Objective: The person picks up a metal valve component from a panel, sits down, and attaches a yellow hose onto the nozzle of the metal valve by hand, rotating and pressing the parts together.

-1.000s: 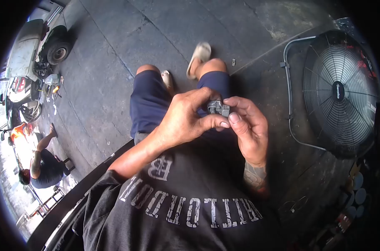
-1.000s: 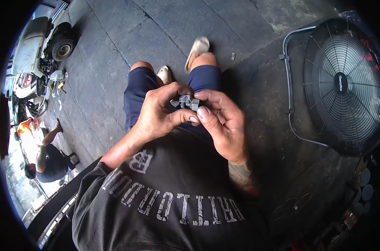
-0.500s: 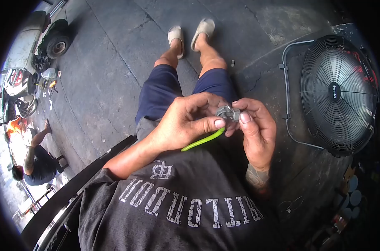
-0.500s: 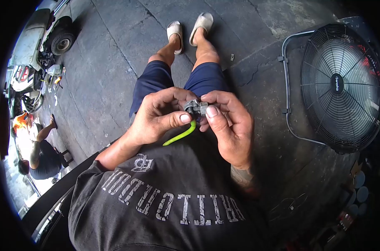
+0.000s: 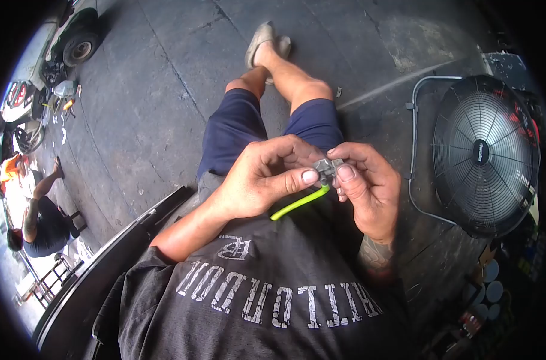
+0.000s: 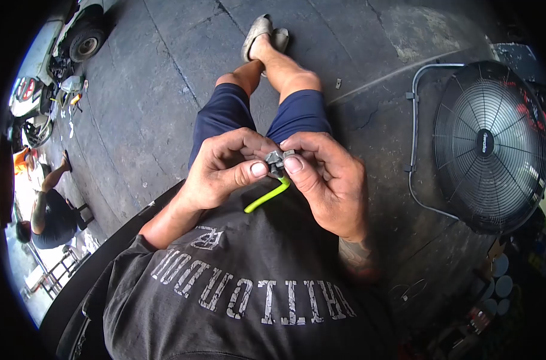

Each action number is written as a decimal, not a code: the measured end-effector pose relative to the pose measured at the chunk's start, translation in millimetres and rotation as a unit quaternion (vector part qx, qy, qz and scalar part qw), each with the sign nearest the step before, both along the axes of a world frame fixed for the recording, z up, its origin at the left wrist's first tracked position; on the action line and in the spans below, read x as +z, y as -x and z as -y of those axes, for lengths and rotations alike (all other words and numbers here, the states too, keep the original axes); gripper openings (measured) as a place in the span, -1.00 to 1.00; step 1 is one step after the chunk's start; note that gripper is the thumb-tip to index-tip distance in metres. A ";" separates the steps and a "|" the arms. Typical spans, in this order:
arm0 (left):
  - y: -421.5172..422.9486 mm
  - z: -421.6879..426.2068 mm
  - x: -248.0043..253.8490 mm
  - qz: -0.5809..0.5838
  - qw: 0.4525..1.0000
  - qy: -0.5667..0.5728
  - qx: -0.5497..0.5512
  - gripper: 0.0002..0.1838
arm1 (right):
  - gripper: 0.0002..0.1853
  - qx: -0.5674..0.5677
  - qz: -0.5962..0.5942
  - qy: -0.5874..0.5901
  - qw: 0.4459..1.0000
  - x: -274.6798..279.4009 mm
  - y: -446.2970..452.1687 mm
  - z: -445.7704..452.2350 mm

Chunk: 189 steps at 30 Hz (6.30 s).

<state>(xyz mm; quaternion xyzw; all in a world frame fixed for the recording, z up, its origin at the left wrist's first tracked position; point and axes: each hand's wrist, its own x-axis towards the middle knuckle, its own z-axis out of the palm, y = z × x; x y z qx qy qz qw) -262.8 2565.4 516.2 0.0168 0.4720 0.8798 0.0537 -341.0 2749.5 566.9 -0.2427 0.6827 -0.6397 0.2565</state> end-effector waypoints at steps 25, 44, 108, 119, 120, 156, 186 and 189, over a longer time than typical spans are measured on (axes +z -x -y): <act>34.1 1.7 -10.7 0.056 0.998 0.019 -0.024 -0.76 | -0.84 0.007 -0.043 -0.029 0.999 -25.9 41.8 -1.7; 46.5 -2.3 -10.2 0.032 0.999 0.029 -0.028 -0.67 | -0.78 -0.048 0.009 0.013 0.999 -41.0 48.8 -9.3; 56.2 -6.3 -14.9 0.068 0.981 0.181 -0.027 -0.76 | -0.65 -0.064 0.358 0.207 0.908 -94.2 35.5 -10.1; 55.9 -6.6 -18.9 0.063 0.980 0.189 -0.008 -0.77 | -0.65 -0.062 0.400 0.237 0.883 -97.1 33.3 -8.2; 55.9 -7.4 -21.1 0.060 0.984 0.170 0.001 -0.77 | -0.65 -0.067 0.401 0.237 0.883 -96.3 31.8 -6.3; 52.0 -2.3 -25.8 0.010 0.996 0.093 0.016 -0.80 | -0.69 -0.065 0.281 0.218 0.932 -86.0 36.3 0.0; 54.1 -1.9 -16.4 -0.044 0.911 0.407 0.038 -0.79 | -0.76 0.008 -0.101 -0.084 0.991 -52.3 60.8 -9.5; 55.4 3.7 -16.0 -0.050 0.909 0.413 0.006 -0.81 | -0.77 0.030 -0.097 -0.096 0.990 -53.4 62.6 -8.9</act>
